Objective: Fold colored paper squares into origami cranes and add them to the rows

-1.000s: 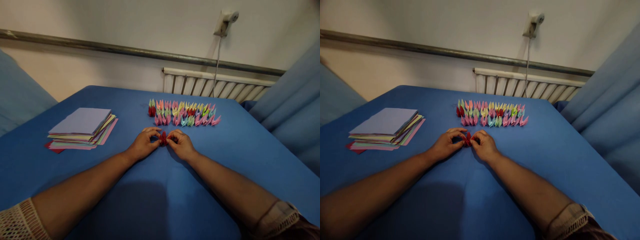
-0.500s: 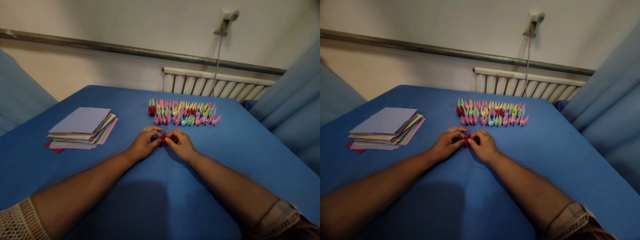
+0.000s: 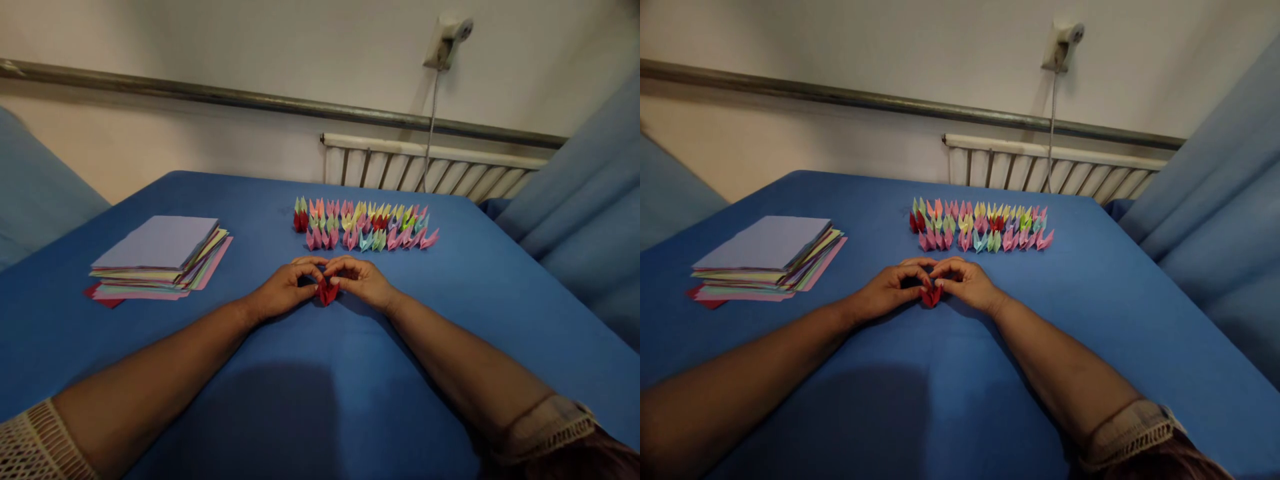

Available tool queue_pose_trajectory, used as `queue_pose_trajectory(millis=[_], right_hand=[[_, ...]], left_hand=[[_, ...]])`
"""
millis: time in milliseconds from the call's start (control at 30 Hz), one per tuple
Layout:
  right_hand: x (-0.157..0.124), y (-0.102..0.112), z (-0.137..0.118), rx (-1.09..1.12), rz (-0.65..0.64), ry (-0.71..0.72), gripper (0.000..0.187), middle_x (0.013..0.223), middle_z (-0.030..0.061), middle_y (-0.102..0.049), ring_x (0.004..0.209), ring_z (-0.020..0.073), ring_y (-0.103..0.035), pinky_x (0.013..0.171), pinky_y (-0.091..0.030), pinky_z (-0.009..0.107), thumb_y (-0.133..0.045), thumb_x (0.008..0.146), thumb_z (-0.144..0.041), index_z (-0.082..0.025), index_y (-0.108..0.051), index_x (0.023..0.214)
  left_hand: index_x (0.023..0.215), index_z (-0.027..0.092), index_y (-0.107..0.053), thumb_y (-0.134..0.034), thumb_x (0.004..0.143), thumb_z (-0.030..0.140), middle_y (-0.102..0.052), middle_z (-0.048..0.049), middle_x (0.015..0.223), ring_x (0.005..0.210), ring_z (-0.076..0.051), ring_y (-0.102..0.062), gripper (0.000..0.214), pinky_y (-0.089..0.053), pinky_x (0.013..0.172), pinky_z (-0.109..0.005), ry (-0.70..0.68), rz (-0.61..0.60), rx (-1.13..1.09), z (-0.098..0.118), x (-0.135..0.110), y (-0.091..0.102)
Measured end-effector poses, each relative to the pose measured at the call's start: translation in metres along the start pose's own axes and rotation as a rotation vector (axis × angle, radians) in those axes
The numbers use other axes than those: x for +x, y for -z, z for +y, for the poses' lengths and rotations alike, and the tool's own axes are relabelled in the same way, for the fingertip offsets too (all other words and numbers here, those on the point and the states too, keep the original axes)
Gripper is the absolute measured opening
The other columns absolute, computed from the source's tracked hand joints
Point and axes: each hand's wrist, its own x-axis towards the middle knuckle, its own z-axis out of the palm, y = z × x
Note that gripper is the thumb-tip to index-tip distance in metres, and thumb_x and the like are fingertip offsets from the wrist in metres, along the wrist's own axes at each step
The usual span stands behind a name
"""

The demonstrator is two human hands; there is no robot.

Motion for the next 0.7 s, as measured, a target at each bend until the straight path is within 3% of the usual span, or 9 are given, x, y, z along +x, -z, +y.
queue_pose_trajectory(millis=[333,700], right_hand=[[-0.0005,-0.0041,-0.0023,-0.076,0.040,0.077,0.012,0.076,0.0009,-0.063,0.077,0.0153,-0.061,0.080,-0.049,0.035,-0.071,0.074,-0.028,-0.021,-0.066,0.065],[0.0004,-0.0056,-0.0005,0.067,0.012,-0.006,0.020,0.070,-0.0011,-0.061,0.065,0.0127,-0.057,0.066,-0.050,0.030,-0.075,0.069,-0.035,-0.020,-0.062,0.067]], left_hand=[[0.082,0.021,-0.069,-0.064,0.078,0.026,-0.063,-0.0064,0.120,0.117,-0.021,-0.056,0.008,-0.040,0.104,-0.039,-0.028,-0.018,0.077,-0.0028,0.0002,-0.0015],[0.079,0.021,-0.069,-0.066,0.077,0.024,-0.066,-0.0052,0.116,0.114,-0.019,-0.058,0.005,-0.040,0.104,-0.038,-0.018,-0.015,0.075,-0.0005,0.0001,-0.0012]])
